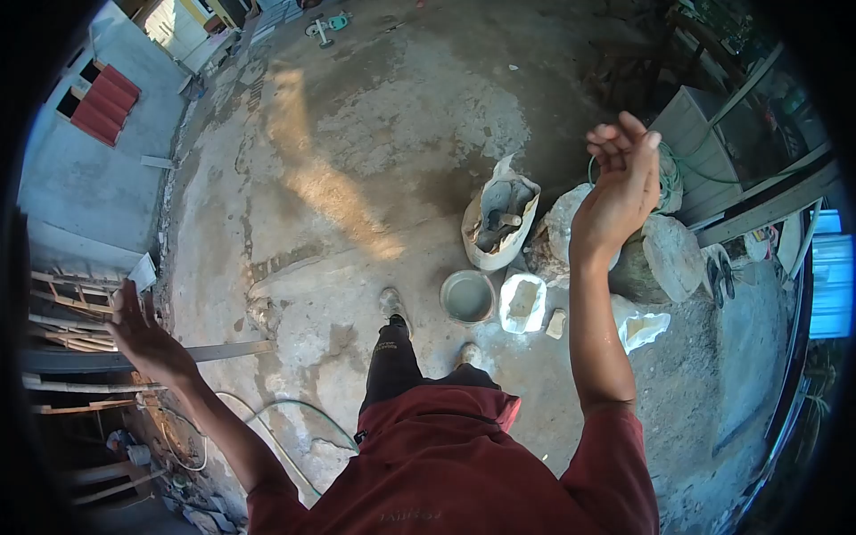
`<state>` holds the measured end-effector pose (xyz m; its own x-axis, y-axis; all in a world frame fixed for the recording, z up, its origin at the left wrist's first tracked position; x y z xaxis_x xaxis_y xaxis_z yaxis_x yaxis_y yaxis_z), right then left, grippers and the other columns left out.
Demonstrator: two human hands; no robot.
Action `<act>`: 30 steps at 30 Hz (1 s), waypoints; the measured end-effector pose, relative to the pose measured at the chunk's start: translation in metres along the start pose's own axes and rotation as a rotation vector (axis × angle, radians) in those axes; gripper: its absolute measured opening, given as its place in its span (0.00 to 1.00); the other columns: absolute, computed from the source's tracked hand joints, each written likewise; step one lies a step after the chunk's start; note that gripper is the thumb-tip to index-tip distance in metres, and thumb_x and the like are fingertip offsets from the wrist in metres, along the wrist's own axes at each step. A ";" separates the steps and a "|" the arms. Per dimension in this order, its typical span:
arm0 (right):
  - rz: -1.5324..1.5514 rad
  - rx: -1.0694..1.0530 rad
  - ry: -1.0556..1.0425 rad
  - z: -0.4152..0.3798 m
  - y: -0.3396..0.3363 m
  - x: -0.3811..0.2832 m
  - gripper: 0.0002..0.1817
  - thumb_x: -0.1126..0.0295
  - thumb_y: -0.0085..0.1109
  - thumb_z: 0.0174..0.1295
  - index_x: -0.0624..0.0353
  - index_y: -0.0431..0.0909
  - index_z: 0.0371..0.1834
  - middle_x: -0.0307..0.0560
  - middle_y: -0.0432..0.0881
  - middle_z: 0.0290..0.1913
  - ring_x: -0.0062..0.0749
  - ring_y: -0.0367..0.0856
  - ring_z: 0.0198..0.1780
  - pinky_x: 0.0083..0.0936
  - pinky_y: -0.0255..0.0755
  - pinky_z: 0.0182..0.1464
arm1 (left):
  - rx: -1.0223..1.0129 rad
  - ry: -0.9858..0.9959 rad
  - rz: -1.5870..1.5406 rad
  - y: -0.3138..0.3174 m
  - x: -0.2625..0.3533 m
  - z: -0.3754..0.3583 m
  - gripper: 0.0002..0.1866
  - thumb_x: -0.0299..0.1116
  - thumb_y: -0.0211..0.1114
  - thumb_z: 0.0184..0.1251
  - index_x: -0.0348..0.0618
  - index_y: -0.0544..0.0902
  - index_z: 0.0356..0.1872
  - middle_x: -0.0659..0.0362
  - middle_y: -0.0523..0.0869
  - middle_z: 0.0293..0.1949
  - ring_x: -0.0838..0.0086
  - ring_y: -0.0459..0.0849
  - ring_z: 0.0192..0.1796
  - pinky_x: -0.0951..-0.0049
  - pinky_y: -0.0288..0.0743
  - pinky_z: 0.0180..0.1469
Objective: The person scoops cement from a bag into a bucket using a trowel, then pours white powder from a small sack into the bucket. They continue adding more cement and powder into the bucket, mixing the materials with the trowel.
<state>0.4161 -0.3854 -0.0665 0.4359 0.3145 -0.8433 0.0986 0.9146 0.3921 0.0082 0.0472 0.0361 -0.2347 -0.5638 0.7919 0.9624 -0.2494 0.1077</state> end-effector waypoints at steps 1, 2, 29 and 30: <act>-0.003 0.028 0.006 -0.006 -0.004 -0.001 0.22 0.54 0.53 0.79 0.65 0.82 0.49 0.41 0.85 0.38 0.21 0.81 0.39 0.21 0.71 0.46 | -0.048 -0.210 0.102 -0.010 -0.041 -0.019 0.30 0.55 0.42 0.85 0.39 0.78 0.63 0.49 0.81 0.65 0.59 0.74 0.72 0.53 0.63 0.72; -0.178 0.053 0.070 -0.026 -0.019 0.034 0.21 0.54 0.53 0.80 0.63 0.84 0.46 0.36 0.82 0.32 0.17 0.78 0.37 0.19 0.70 0.44 | -0.087 -0.428 0.192 -0.032 -0.086 -0.041 0.29 0.56 0.46 0.84 0.40 0.79 0.63 0.51 0.81 0.65 0.60 0.75 0.71 0.55 0.65 0.70; -1.665 -0.565 0.756 -0.104 -0.125 0.527 0.13 0.68 0.67 0.54 0.58 0.86 0.43 0.61 0.86 0.46 0.58 0.86 0.51 0.54 0.80 0.53 | -1.824 -0.374 0.754 0.507 -0.464 -0.416 0.40 0.56 0.68 0.58 0.30 0.74 0.61 0.39 0.73 0.63 0.42 0.74 0.67 0.38 0.71 0.63; -1.693 -0.500 0.767 -0.108 -0.127 0.530 0.14 0.70 0.66 0.51 0.59 0.85 0.43 0.61 0.86 0.46 0.59 0.85 0.52 0.54 0.79 0.54 | -1.775 -0.347 0.721 0.507 -0.463 -0.412 0.34 0.54 0.67 0.59 0.32 0.80 0.55 0.40 0.74 0.61 0.44 0.74 0.66 0.38 0.72 0.61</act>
Point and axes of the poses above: each hand's wrist, its own z-axis towards the middle knuckle, its own y-axis out of the palm, x = y × z, the point moved 6 cm from there along z, towards the middle knuckle
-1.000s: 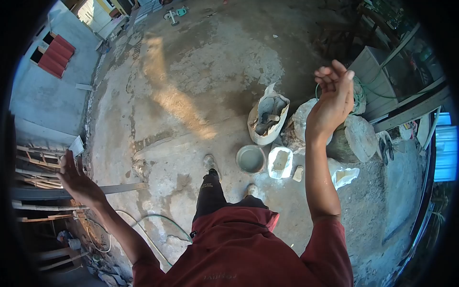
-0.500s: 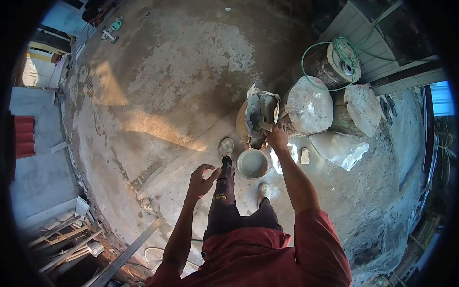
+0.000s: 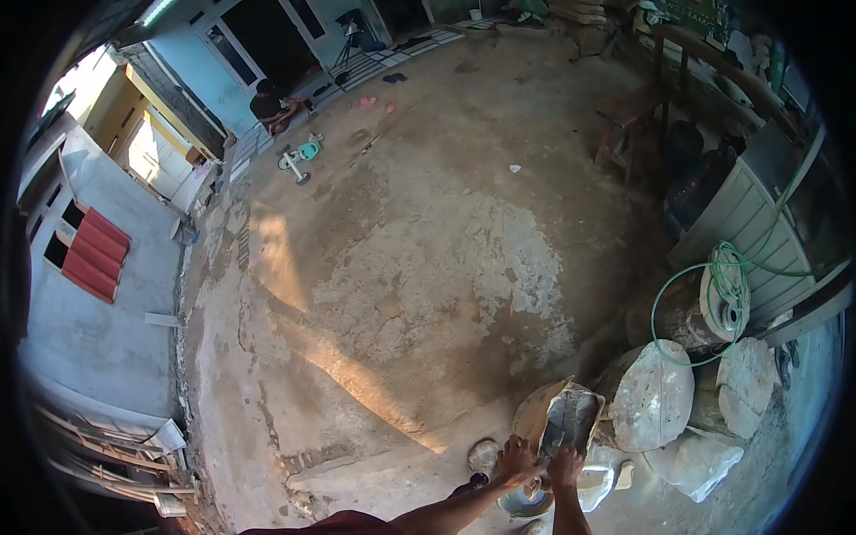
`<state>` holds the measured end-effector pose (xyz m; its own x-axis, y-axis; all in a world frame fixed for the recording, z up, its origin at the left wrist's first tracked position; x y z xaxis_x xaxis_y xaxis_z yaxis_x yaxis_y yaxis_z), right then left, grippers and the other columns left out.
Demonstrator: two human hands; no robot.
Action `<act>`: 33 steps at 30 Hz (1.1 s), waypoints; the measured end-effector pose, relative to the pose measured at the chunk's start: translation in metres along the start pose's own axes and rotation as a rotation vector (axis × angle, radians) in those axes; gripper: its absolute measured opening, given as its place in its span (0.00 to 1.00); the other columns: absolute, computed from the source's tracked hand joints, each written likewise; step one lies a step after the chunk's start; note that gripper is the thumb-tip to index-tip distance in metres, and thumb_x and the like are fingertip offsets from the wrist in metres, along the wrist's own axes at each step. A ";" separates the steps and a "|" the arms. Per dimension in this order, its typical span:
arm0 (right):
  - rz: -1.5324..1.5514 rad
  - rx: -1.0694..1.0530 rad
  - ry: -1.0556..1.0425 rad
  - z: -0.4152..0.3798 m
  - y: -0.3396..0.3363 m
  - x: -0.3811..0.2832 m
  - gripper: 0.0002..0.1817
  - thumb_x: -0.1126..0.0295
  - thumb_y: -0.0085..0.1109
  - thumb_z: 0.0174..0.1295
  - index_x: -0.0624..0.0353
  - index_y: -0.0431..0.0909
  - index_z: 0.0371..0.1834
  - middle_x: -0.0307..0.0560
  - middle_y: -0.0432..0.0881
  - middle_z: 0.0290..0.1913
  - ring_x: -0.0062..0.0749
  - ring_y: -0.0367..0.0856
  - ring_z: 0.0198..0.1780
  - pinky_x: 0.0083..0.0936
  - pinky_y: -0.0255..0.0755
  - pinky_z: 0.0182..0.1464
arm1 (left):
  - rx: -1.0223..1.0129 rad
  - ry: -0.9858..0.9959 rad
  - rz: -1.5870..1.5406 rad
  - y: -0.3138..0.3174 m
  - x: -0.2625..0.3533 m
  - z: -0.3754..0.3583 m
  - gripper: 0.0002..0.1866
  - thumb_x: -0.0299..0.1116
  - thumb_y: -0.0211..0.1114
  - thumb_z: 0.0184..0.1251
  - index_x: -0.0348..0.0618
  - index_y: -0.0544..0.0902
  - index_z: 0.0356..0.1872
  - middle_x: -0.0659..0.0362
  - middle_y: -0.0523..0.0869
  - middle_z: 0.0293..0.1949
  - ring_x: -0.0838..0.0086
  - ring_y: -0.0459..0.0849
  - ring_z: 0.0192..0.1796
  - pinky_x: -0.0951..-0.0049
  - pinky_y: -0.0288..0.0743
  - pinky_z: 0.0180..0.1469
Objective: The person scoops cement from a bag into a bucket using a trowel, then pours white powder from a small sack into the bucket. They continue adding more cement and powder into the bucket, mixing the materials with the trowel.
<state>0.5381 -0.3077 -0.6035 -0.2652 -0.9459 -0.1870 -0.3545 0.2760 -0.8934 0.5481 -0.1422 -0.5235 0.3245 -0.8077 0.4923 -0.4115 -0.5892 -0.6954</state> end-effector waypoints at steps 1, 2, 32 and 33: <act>0.003 0.007 -0.001 0.002 -0.009 -0.005 0.14 0.70 0.66 0.51 0.59 0.85 0.43 0.61 0.86 0.46 0.59 0.85 0.52 0.54 0.79 0.54 | 0.006 0.005 0.002 0.001 -0.002 0.002 0.34 0.54 0.67 0.59 0.32 0.80 0.55 0.40 0.74 0.61 0.44 0.74 0.66 0.38 0.72 0.61; 0.042 -0.007 0.015 0.001 -0.018 -0.009 0.14 0.71 0.66 0.51 0.59 0.85 0.43 0.62 0.86 0.46 0.59 0.85 0.52 0.53 0.80 0.54 | -0.017 0.045 0.026 0.002 -0.005 0.004 0.31 0.53 0.67 0.59 0.33 0.81 0.52 0.41 0.74 0.59 0.44 0.74 0.66 0.38 0.72 0.61; 1.219 0.361 0.072 -0.101 -0.021 -0.050 0.11 0.72 0.57 0.74 0.67 0.82 0.53 0.53 0.89 0.39 0.29 0.87 0.39 0.27 0.79 0.45 | 0.184 0.835 0.104 -0.012 0.000 -0.043 0.18 0.45 0.55 0.80 0.52 0.88 0.56 0.54 0.63 0.80 0.43 0.50 0.83 0.26 0.35 0.75; 1.212 0.361 0.070 -0.097 -0.019 -0.039 0.11 0.72 0.57 0.74 0.67 0.82 0.53 0.53 0.89 0.39 0.29 0.87 0.39 0.27 0.79 0.45 | 0.187 0.835 0.097 -0.010 0.001 -0.037 0.18 0.45 0.55 0.80 0.52 0.88 0.56 0.54 0.63 0.80 0.43 0.50 0.83 0.26 0.35 0.75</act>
Point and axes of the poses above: each hand's wrist, its own z-axis towards the middle knuckle, its own y-axis out of the palm, x = y × z, the point moved 6 cm from there along z, towards the middle knuckle
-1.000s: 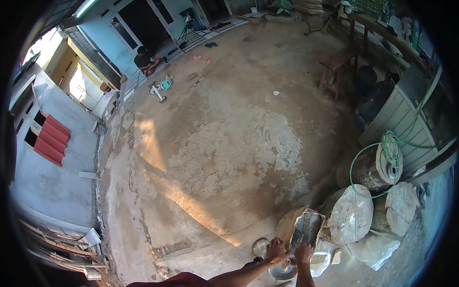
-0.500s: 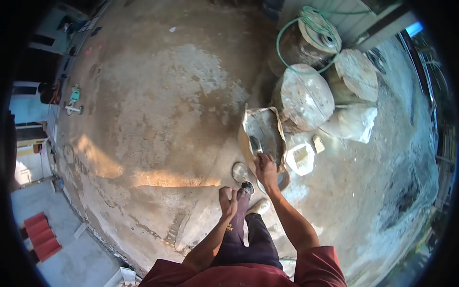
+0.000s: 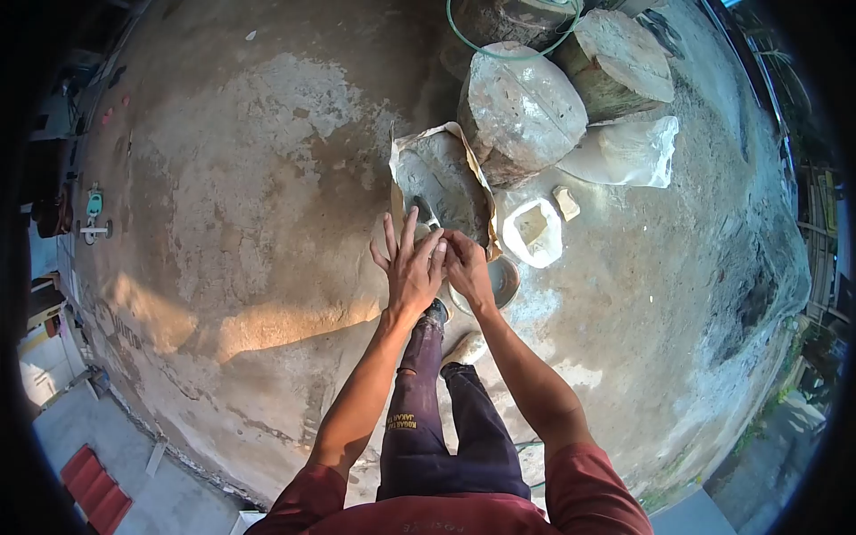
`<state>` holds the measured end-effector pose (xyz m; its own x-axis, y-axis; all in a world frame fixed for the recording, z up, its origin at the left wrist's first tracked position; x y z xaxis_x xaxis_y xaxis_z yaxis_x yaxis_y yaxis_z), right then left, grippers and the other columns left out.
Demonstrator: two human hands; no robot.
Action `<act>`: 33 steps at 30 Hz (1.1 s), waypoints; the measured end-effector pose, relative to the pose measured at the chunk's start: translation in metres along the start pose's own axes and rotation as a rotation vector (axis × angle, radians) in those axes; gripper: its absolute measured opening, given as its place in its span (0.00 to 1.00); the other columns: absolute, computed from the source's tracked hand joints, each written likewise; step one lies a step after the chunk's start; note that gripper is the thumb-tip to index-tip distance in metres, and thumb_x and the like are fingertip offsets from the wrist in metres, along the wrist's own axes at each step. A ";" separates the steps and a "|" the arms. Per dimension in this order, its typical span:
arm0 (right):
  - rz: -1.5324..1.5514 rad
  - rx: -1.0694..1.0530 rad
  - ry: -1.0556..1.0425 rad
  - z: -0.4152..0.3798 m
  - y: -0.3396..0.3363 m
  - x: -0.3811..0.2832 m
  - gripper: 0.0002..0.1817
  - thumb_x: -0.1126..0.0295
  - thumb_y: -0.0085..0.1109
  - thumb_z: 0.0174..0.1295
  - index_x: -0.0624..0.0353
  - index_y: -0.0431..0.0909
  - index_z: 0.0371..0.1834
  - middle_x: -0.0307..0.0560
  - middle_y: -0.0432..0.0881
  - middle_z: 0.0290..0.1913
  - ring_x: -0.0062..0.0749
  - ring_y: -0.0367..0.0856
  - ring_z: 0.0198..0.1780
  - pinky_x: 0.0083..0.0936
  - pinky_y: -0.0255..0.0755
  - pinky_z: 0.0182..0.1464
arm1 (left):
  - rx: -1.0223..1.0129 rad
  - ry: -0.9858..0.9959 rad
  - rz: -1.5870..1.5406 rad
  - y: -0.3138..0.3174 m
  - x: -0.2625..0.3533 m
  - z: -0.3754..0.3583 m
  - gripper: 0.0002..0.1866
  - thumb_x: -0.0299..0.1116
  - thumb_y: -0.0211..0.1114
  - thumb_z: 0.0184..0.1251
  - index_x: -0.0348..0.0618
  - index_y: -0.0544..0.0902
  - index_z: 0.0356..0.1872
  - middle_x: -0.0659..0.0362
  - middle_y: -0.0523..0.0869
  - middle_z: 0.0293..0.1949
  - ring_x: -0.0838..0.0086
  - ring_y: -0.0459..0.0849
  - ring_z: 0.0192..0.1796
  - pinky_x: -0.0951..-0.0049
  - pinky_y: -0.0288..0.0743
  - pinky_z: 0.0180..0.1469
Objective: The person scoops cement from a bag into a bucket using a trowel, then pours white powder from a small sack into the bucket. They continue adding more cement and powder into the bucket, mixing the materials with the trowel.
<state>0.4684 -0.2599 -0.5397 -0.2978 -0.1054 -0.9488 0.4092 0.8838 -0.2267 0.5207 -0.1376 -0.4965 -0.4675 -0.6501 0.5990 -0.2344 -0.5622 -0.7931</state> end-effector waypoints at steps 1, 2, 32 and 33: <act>-0.012 -0.060 0.040 0.008 -0.008 0.011 0.11 0.73 0.58 0.73 0.67 0.83 0.52 0.53 0.89 0.39 0.29 0.87 0.40 0.28 0.80 0.45 | -0.015 0.016 0.025 0.007 0.001 0.004 0.16 0.45 0.56 0.79 0.52 0.89 0.54 0.54 0.62 0.81 0.42 0.49 0.83 0.25 0.35 0.75; -0.018 -0.123 0.084 0.015 -0.012 0.021 0.11 0.73 0.59 0.72 0.67 0.84 0.51 0.53 0.90 0.40 0.29 0.88 0.41 0.29 0.80 0.45 | -0.033 0.029 0.057 0.011 -0.001 0.005 0.15 0.44 0.56 0.79 0.53 0.89 0.51 0.54 0.62 0.81 0.41 0.48 0.83 0.23 0.34 0.74; -0.883 -0.036 -0.048 0.064 -0.045 0.024 0.17 0.72 0.60 0.60 0.58 0.77 0.54 0.58 0.87 0.34 0.58 0.87 0.38 0.51 0.79 0.41 | 0.040 -0.069 -0.080 0.017 -0.014 -0.010 0.11 0.40 0.64 0.72 0.53 0.90 0.47 0.51 0.62 0.81 0.39 0.46 0.83 0.29 0.31 0.75; -0.807 -0.013 -0.063 0.067 -0.048 0.013 0.18 0.72 0.64 0.57 0.58 0.78 0.52 0.56 0.89 0.35 0.57 0.88 0.39 0.48 0.80 0.42 | 0.038 -0.072 -0.092 0.017 -0.014 -0.008 0.10 0.40 0.64 0.72 0.53 0.89 0.47 0.51 0.62 0.81 0.39 0.46 0.83 0.29 0.31 0.75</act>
Point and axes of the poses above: each hand's wrist, its own z-axis towards the middle knuckle, its own y-axis out of the palm, x = y × z, the point moved 6 cm from there along z, towards the middle knuckle
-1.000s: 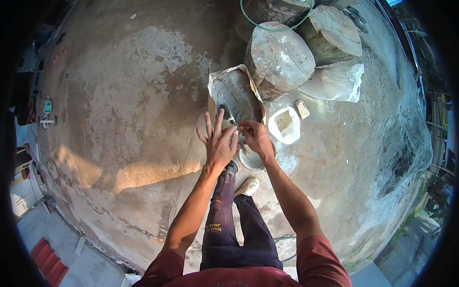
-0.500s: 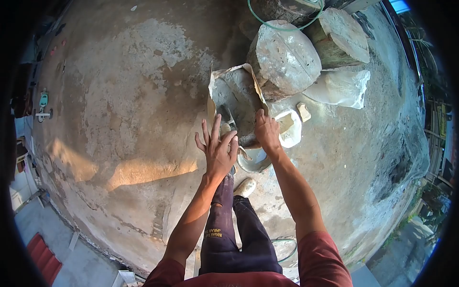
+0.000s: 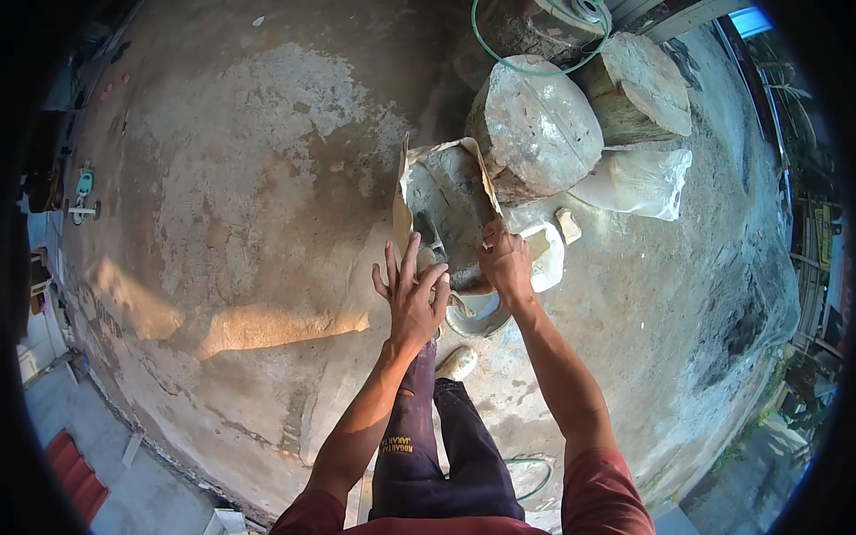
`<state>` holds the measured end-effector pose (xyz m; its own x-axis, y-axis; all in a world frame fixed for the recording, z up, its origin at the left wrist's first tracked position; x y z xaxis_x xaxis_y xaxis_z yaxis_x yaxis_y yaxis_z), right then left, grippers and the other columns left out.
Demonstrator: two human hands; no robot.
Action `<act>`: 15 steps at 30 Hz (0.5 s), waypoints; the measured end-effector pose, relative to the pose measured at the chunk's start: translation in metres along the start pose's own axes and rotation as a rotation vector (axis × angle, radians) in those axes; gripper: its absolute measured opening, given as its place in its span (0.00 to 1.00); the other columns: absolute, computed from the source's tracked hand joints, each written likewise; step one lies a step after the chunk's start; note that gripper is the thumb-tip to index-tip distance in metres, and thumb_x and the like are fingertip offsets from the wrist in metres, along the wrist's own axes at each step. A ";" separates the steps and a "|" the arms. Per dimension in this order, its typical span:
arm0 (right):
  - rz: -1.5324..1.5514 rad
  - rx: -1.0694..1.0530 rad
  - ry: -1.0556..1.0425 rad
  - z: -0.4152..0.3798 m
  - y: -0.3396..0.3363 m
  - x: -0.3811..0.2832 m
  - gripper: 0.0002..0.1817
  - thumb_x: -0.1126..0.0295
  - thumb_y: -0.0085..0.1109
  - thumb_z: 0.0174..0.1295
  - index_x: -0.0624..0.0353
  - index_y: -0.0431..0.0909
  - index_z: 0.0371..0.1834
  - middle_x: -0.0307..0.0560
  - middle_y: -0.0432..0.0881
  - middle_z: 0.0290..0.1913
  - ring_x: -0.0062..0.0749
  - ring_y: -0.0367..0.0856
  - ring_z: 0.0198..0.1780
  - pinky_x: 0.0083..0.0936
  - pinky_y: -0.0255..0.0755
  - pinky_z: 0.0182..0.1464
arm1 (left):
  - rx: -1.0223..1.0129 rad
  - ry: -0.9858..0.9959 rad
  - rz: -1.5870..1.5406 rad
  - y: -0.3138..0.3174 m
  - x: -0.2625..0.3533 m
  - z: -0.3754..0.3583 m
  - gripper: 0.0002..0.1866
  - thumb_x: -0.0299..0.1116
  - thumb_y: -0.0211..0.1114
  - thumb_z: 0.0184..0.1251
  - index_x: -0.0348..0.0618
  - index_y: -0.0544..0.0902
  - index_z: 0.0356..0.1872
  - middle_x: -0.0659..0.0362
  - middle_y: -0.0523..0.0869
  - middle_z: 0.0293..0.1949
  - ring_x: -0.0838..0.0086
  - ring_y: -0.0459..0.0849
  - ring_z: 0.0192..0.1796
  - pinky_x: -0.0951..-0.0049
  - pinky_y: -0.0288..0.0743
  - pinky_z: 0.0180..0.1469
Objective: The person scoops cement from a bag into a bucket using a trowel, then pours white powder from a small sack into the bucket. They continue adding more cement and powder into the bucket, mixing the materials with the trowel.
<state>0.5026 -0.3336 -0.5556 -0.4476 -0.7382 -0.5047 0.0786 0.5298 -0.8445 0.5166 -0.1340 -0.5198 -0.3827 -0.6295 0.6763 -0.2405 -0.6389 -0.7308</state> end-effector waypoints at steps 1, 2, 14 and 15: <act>0.013 0.004 -0.003 0.009 -0.010 -0.007 0.17 0.71 0.65 0.57 0.59 0.79 0.50 0.54 0.90 0.37 0.55 0.89 0.39 0.45 0.80 0.43 | 0.004 -0.003 -0.002 0.001 -0.001 0.001 0.10 0.40 0.64 0.72 0.53 0.89 0.47 0.51 0.62 0.81 0.39 0.46 0.83 0.29 0.31 0.75; 0.027 0.005 -0.005 0.025 -0.020 -0.013 0.16 0.69 0.67 0.57 0.60 0.79 0.48 0.52 0.90 0.38 0.53 0.89 0.40 0.42 0.81 0.45 | 0.010 0.000 -0.003 0.001 -0.002 0.001 0.10 0.40 0.64 0.72 0.53 0.89 0.47 0.51 0.63 0.80 0.39 0.46 0.83 0.30 0.31 0.76; -0.414 0.022 -0.429 0.102 0.016 -0.017 0.16 0.73 0.55 0.65 0.51 0.92 0.49 0.49 0.52 0.85 0.64 0.52 0.81 0.59 0.54 0.77 | 0.005 -0.004 -0.033 0.001 -0.001 -0.002 0.10 0.39 0.67 0.70 0.54 0.89 0.48 0.51 0.63 0.80 0.40 0.50 0.83 0.30 0.35 0.76; -0.415 0.021 -0.435 0.106 0.022 -0.014 0.16 0.73 0.55 0.65 0.51 0.92 0.49 0.49 0.52 0.85 0.64 0.52 0.81 0.59 0.54 0.77 | 0.010 -0.007 -0.033 0.000 -0.001 -0.001 0.10 0.39 0.67 0.70 0.54 0.89 0.48 0.51 0.63 0.80 0.40 0.50 0.83 0.30 0.35 0.76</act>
<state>0.6044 -0.3562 -0.5859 -0.0396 -0.9871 -0.1554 -0.0047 0.1557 -0.9878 0.5159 -0.1326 -0.5210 -0.3684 -0.6111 0.7006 -0.2440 -0.6636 -0.7072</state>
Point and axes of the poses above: each hand's wrist, its own z-axis towards the middle knuckle, its own y-axis out of the palm, x = y × z, the point moved 6 cm from there along z, towards the middle knuckle
